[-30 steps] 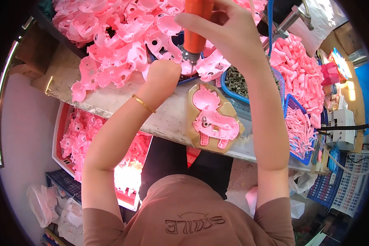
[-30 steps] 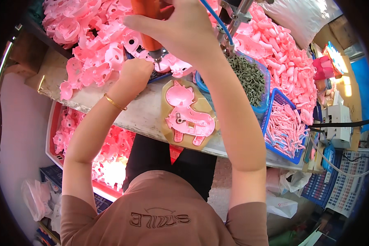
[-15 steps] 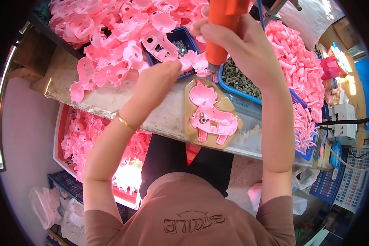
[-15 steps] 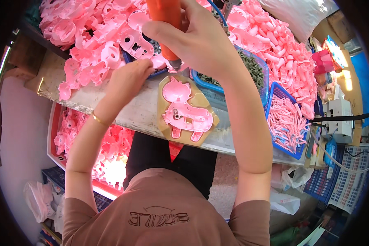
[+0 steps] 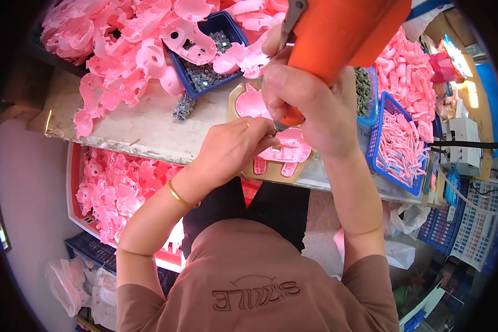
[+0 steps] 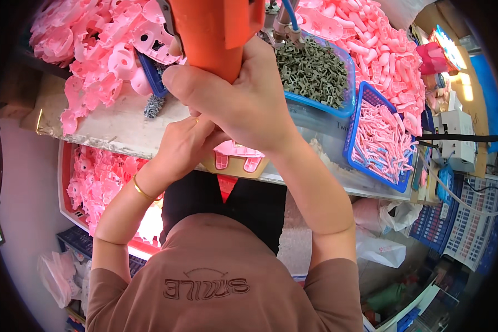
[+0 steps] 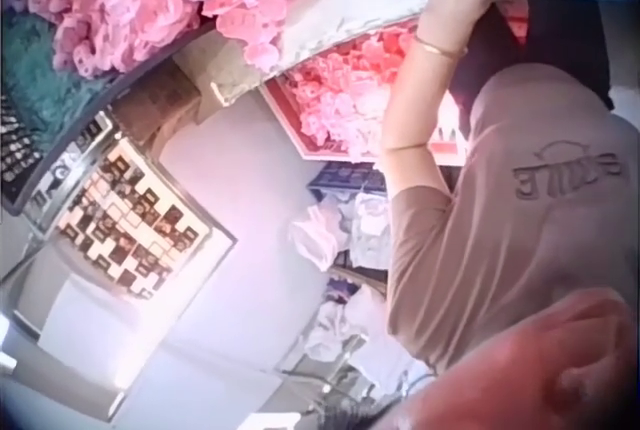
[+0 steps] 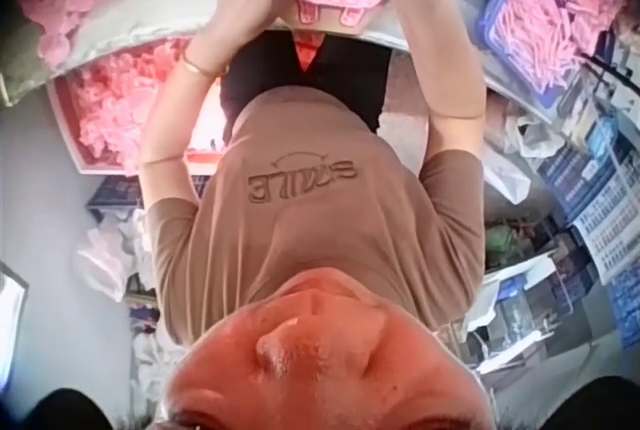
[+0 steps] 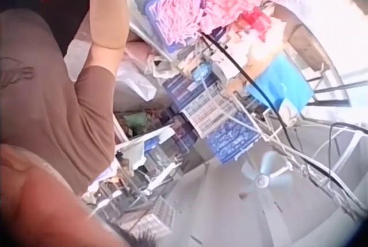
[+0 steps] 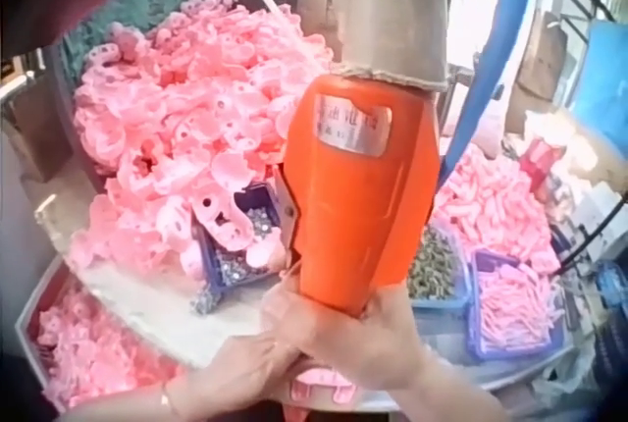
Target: Assembling small components onto pink toy pigs using an air screwdriver at a factory workbench.
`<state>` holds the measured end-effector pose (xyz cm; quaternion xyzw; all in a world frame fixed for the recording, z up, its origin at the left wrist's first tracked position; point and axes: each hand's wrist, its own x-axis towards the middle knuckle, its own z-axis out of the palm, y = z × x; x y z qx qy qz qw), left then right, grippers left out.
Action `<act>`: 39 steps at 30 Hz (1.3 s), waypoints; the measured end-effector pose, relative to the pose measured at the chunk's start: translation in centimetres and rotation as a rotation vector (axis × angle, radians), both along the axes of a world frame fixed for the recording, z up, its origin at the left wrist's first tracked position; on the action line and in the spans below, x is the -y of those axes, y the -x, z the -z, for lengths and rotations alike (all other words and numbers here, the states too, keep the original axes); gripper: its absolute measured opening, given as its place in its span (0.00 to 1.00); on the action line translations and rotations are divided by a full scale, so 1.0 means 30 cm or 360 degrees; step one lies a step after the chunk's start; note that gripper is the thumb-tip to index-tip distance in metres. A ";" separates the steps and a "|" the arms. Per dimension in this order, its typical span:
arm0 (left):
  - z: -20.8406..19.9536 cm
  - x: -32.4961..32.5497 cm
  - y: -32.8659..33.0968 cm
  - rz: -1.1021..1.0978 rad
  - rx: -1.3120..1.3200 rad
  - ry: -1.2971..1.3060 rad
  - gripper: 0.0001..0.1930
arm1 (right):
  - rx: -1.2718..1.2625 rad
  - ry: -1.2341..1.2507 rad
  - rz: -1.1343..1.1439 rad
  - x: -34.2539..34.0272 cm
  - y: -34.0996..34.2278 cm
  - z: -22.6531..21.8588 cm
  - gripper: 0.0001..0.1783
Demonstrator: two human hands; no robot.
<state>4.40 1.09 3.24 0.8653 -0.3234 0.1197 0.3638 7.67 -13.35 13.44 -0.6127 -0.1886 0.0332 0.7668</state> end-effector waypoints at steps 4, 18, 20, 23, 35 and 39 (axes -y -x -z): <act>0.014 0.007 -0.006 0.0083 -0.0033 0.0051 0.10 | -0.0012 -0.0008 -0.0024 0.001 -0.001 0.007 0.15; 0.021 0.044 0.020 0.0148 0.0225 -0.0200 0.19 | 0.0043 0.0144 0.0222 0.137 0.033 0.131 0.15; 0.043 0.052 0.025 0.0152 0.0247 -0.0245 0.19 | 0.0018 0.0131 0.0242 0.149 0.032 0.151 0.16; 0.058 0.058 0.026 0.0146 0.0274 -0.0338 0.18 | 0.0076 0.0122 0.0252 0.153 0.030 0.174 0.16; 0.078 0.072 0.025 0.0124 0.0304 -0.0400 0.13 | 0.0157 0.0145 0.0316 0.171 0.035 0.192 0.16; 0.079 0.071 0.024 0.0120 0.0299 -0.0404 0.13 | 0.0112 0.0119 0.0309 0.165 0.040 0.192 0.16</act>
